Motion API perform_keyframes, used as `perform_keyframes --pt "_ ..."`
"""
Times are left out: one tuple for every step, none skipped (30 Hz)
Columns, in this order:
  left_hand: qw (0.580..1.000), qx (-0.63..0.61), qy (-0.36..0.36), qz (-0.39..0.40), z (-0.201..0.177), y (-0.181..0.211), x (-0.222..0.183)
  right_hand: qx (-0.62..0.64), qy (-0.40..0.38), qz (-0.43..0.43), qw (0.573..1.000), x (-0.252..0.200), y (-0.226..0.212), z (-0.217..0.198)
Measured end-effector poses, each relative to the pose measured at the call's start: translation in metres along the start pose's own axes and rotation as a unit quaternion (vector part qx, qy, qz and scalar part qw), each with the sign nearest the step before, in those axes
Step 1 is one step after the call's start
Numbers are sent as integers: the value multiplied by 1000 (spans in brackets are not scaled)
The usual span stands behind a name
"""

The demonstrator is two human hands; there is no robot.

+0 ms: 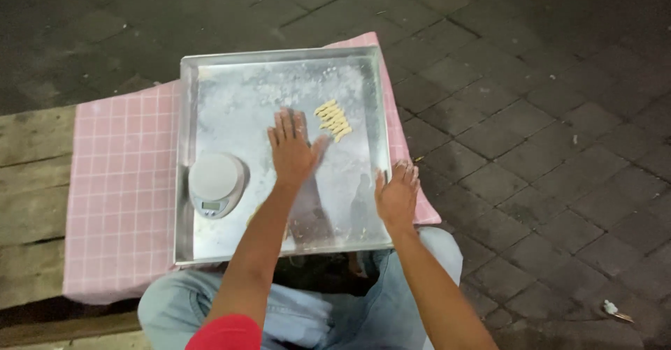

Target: A person is sitting on the floor, taking small pieces of dough, rolling them into thin strips, and twisting them into a specific shape on a metal tray.

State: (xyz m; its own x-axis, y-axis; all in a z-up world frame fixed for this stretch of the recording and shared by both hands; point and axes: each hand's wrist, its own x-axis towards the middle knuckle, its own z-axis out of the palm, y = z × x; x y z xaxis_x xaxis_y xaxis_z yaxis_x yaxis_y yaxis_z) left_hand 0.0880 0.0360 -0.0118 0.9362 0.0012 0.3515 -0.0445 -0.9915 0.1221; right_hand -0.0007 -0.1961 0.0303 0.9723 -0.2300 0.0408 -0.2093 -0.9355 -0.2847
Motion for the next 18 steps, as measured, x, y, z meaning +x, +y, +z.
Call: perform_keyframes --pt "1000 6 18 2 4 -4 11 14 -13 7 1000 0 -1 -2" --pt "1000 3 19 3 17 -9 19 12 -10 9 1000 1 -1 -4" --pt "1000 21 19 -10 29 -13 27 11 -24 18 999 1 -1 -5" --pt "999 40 20 -23 39 -20 35 13 -38 25 999 1 -4 -6" --pt "999 39 22 -22 44 -19 37 13 -36 25 999 4 -1 -4" --pt "998 48 18 -23 46 -20 35 9 -35 22 999 3 -1 -2" --pt "998 57 13 -23 48 -22 33 4 -33 19 999 2 0 0" --pt "998 60 14 -23 40 -17 28 7 -33 18 999 3 0 0" --pt "998 46 6 -29 32 -13 22 12 -33 18 999 4 0 0" --pt "999 33 -6 -37 23 -8 11 16 -36 17 999 1 0 0" --pt "999 37 -8 -39 14 2 0 18 -40 16 999 1 2 -2" --pt "998 15 -38 -42 4 7 -12 21 -23 7 999 -1 1 -2" --pt "997 -8 -66 -46 -5 13 -24 23 -6 -1 1000 -2 -2 -2" --pt "997 -1 -67 -49 -14 16 -36 28 -9 -4 1000 -3 -3 -2" --pt "996 1 -80 -46 -23 19 -47 22 -1 -6 1000 -3 -5 -2" --pt "994 0 -96 -44 -30 28 -61 12 4 -8 1000 -5 -1 -4" --pt "994 3 -100 -48 -28 28 -69 13 -2 -10 1000 -8 -4 -9" --pt "997 24 -66 -42 -24 27 -74 19 -6 -8 1000 -8 -6 -13"
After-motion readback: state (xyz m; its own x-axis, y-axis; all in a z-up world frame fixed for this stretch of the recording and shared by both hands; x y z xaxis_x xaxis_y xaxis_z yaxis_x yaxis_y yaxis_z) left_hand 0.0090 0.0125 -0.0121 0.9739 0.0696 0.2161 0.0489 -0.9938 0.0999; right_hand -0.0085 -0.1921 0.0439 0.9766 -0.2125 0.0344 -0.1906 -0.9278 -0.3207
